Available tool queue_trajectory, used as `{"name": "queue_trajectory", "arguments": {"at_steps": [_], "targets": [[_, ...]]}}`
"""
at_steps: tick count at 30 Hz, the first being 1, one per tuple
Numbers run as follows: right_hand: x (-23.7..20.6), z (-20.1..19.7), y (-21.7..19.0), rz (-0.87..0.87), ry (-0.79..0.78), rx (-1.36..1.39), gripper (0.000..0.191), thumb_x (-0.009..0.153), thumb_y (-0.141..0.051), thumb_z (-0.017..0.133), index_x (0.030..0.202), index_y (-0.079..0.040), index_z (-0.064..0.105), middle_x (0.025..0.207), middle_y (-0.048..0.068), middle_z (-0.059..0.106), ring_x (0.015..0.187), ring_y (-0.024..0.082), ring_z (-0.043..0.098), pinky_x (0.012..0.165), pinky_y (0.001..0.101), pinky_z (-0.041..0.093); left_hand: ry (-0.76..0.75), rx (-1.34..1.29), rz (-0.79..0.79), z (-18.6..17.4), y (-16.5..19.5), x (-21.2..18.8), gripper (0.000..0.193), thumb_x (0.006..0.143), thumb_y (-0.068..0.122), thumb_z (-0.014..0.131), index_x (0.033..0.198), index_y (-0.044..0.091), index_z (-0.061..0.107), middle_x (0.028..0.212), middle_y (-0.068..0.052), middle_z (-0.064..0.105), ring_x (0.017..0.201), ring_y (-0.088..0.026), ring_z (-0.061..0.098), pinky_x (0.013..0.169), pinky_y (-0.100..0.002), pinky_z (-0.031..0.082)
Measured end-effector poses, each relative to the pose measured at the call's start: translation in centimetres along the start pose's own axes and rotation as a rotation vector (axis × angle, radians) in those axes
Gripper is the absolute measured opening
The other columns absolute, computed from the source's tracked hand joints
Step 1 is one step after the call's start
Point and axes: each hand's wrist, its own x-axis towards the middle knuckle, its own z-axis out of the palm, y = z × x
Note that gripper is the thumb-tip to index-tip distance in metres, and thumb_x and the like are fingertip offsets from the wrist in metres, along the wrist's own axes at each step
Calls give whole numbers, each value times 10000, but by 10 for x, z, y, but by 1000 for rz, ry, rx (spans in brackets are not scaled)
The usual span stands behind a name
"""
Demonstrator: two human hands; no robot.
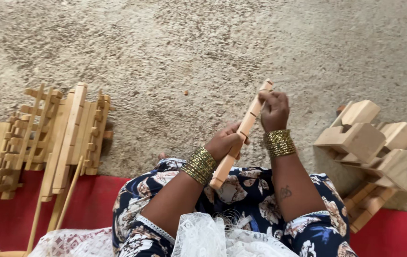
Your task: The person sits on the floor and assembles wooden toy parts, inserting small wooden pegs into the holes of a long slotted wooden bar and pressing them in by hand, working on one bar at a time with finished toy frames stacked nearby.
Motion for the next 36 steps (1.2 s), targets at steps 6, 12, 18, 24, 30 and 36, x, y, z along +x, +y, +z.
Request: {"name": "queue_trajectory", "arguments": {"at_steps": [6,12,18,24,30,36], "targets": [[-1,6,-9,71,-109,36,208,939,53,612,959,-94,760,1001,76,602,865,199,617,687,279,595,9,-111,-68,-19,-24,22,565,856,94,426,1410,-13,394,924,-126,638,580,-176,594,536,-315,575],[-35,11,-99,-119,-427,279,211,922,56,610,1039,-40,757,953,83,619,798,200,628,663,287,566,395,-188,45,-75,-43,38,361,1023,209,356,1187,-44,554,893,-149,645,655,-174,656,569,-316,601],[-35,0,-118,-183,-416,275,280,886,48,622,1108,-46,764,954,77,665,789,191,665,674,285,577,447,-355,-32,-74,-27,37,444,1093,391,308,1066,21,553,820,-113,612,579,-167,610,493,-305,564],[-22,14,-68,-82,-219,85,236,925,43,647,1092,-77,762,948,62,709,837,179,661,709,287,587,369,585,-67,-32,-27,26,411,1081,327,285,1120,31,566,889,-103,648,631,-157,659,563,-283,621],[-15,14,-51,-102,-96,40,197,924,-2,662,1078,-55,773,963,104,715,839,169,665,649,266,580,356,452,-60,-16,-21,21,408,1087,325,258,1088,45,554,851,-111,636,608,-150,648,547,-255,595],[-36,21,-102,-215,-285,230,119,989,-36,651,1012,-59,766,918,93,732,790,161,684,573,222,585,555,-14,-29,-49,-6,22,398,1084,312,304,1029,12,560,845,-102,622,601,-157,604,527,-274,579]]}}
